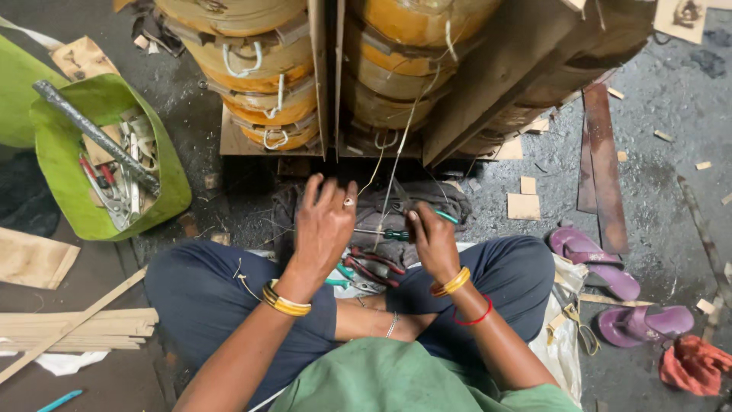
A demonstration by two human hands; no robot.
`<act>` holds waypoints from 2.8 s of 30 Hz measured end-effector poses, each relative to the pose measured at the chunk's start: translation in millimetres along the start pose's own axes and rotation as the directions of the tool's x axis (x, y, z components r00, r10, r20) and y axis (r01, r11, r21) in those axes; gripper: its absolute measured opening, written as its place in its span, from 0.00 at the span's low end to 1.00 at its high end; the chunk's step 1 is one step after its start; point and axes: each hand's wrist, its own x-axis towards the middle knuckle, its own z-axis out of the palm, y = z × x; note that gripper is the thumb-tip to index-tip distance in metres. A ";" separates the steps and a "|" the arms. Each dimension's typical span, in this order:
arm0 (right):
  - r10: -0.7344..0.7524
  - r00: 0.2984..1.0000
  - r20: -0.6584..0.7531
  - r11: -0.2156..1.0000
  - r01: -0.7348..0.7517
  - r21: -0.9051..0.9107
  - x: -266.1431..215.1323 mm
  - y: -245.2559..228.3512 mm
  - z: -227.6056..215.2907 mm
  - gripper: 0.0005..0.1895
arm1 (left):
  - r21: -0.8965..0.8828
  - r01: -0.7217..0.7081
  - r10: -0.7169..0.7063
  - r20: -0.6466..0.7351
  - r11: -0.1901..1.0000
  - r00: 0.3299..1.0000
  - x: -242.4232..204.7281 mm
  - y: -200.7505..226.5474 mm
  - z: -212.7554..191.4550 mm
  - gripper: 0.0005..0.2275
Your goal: The person sits on the floor and uses pliers and a screwdriver to manipulate and secure thin wires or strings on a wooden structure with stacked circular components. The person repeatedly cuts, pulls, and ties the wires to the structure.
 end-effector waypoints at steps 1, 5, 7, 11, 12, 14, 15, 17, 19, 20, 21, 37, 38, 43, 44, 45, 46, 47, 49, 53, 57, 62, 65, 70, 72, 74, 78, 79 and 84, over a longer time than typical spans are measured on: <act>-0.088 0.995 -0.041 0.996 0.088 -0.004 0.5 -3.6 1.6 0.09 | -0.081 0.018 -0.012 0.074 0.997 0.997 2.9 1.7 -0.9 0.16; -0.280 0.957 -0.072 0.928 0.251 -0.274 7.9 -15.7 8.0 0.06 | -0.482 0.333 -0.314 0.123 0.810 0.942 -21.7 15.0 10.6 0.10; -0.366 0.926 0.093 0.864 0.376 -0.336 20.6 -20.7 13.2 0.03 | -0.734 0.549 -0.442 0.370 0.400 0.817 -34.5 23.3 25.0 0.08; -0.359 0.923 0.139 0.725 0.370 -0.581 56.4 -21.2 12.6 0.03 | -0.771 0.637 -0.477 0.562 -0.005 0.676 -35.1 36.3 39.6 0.09; -0.368 0.913 0.178 0.714 0.400 -0.575 54.9 -21.8 11.7 0.05 | -0.754 0.657 -0.472 0.585 -0.017 0.659 -34.0 38.6 38.0 0.09; -0.391 0.884 0.257 0.693 0.467 -0.550 54.1 -26.0 10.9 0.08 | -0.718 0.695 -0.470 0.626 -0.037 0.622 -33.1 38.3 28.2 0.09; -0.404 0.872 0.276 0.705 0.489 -0.514 56.5 -26.4 6.1 0.08 | -0.715 0.699 -0.473 0.622 -0.018 0.624 -30.8 38.1 24.1 0.09; -0.431 0.847 0.312 0.725 0.531 -0.438 62.6 -27.0 -1.2 0.06 | -0.708 0.706 -0.480 0.613 0.019 0.628 -28.6 36.5 17.6 0.09; -0.350 0.902 0.253 0.731 0.432 -0.529 69.2 -26.2 -2.4 0.08 | -0.721 0.693 -0.459 0.622 -0.018 0.635 -28.9 36.4 17.3 0.09; -0.305 0.926 0.223 0.731 0.378 -0.568 64.7 -25.9 -0.7 0.08 | -0.722 0.691 -0.448 0.631 -0.039 0.634 -32.3 37.7 17.1 0.09; -0.308 0.917 0.253 0.731 0.398 -0.554 65.2 -25.8 1.1 0.08 | -0.722 0.690 -0.448 0.632 -0.045 0.632 -34.1 39.1 17.9 0.09; -0.333 0.878 0.343 0.828 0.447 -0.339 54.1 -37.2 -17.9 0.05 | -0.736 0.605 -0.371 0.676 -0.303 0.637 -44.4 47.5 21.3 0.11; -0.382 0.864 0.326 0.811 0.483 -0.331 51.3 -35.4 -17.3 0.06 | -0.730 0.597 -0.357 0.683 -0.333 0.637 -45.8 49.2 20.9 0.11; -0.403 0.836 0.373 0.775 0.529 -0.347 55.6 -28.7 -14.0 0.07 | -0.733 0.591 -0.362 0.680 -0.336 0.638 -46.8 46.9 19.0 0.11; -0.407 0.830 0.381 0.767 0.537 -0.350 49.7 -29.2 -11.8 0.07 | -0.727 0.594 -0.365 0.686 -0.344 0.629 -51.8 46.8 17.2 0.11; -0.383 0.846 0.371 0.782 0.511 -0.357 48.8 -29.7 -11.5 0.05 | -0.721 0.587 -0.354 0.692 -0.368 0.629 -51.6 44.2 18.4 0.11; -0.358 0.861 0.362 0.796 0.484 -0.364 45.4 -31.9 -10.1 0.04 | -0.714 0.580 -0.342 0.698 -0.392 0.629 -52.2 42.6 19.0 0.11; -0.330 0.873 0.358 0.807 0.458 -0.374 44.9 -32.0 -12.5 0.03 | -0.705 0.570 -0.330 0.705 -0.422 0.628 -52.6 44.8 20.3 0.10; -0.465 0.772 0.433 0.752 0.602 -0.267 37.0 -36.6 -8.2 0.08 | -0.707 0.567 -0.352 0.704 -0.423 0.616 -52.7 44.1 24.4 0.11; -0.346 0.879 0.329 0.765 0.467 -0.444 37.9 -36.7 -4.2 0.07 | -0.733 0.567 -0.370 0.679 -0.375 0.634 -61.0 43.1 27.6 0.11; -0.428 0.811 0.400 0.771 0.558 -0.307 34.7 -36.1 -14.4 0.10 | -0.745 0.556 -0.365 0.666 -0.368 0.651 -63.2 44.1 20.7 0.11; -0.487 0.710 0.509 0.722 0.655 -0.223 19.5 -35.7 -10.7 0.09 | -0.722 0.561 -0.361 0.690 -0.404 0.627 -72.8 50.6 26.3 0.11; -0.475 0.770 0.427 0.783 0.591 -0.194 22.7 -41.4 1.5 0.15 | -0.724 0.582 -0.387 0.690 -0.370 0.612 -78.3 40.7 31.5 0.11; -0.474 0.743 0.473 0.822 0.566 -0.065 -7.5 -38.3 -4.5 0.11 | -0.684 0.628 -0.308 0.729 -0.372 0.611 -109.8 48.6 11.8 0.11; -0.460 0.796 0.393 0.851 0.521 -0.061 -14.3 -19.1 -18.6 0.08 | -0.654 0.674 -0.194 0.751 -0.344 0.631 -113.2 46.0 11.5 0.10; -0.400 0.898 0.185 0.906 0.417 -0.068 -21.4 -0.8 -23.6 0.06 | -0.667 0.691 -0.084 0.734 -0.280 0.674 -113.4 28.1 12.2 0.10; -0.262 0.964 0.039 0.965 0.263 -0.027 -45.9 12.7 -8.7 0.09 | -0.653 0.681 -0.104 0.743 -0.331 0.661 -46.8 -25.2 61.4 0.18; -0.205 0.979 0.012 0.979 0.205 0.001 -51.0 11.9 -2.8 0.08 | -0.586 0.708 -0.030 0.778 -0.394 0.628 -26.4 -28.6 75.0 0.18; -0.012 0.999 -0.049 0.998 0.015 0.061 -57.9 25.1 -7.1 0.11 | -0.739 0.513 -0.176 0.629 -0.437 0.757 -32.5 32.1 86.5 0.11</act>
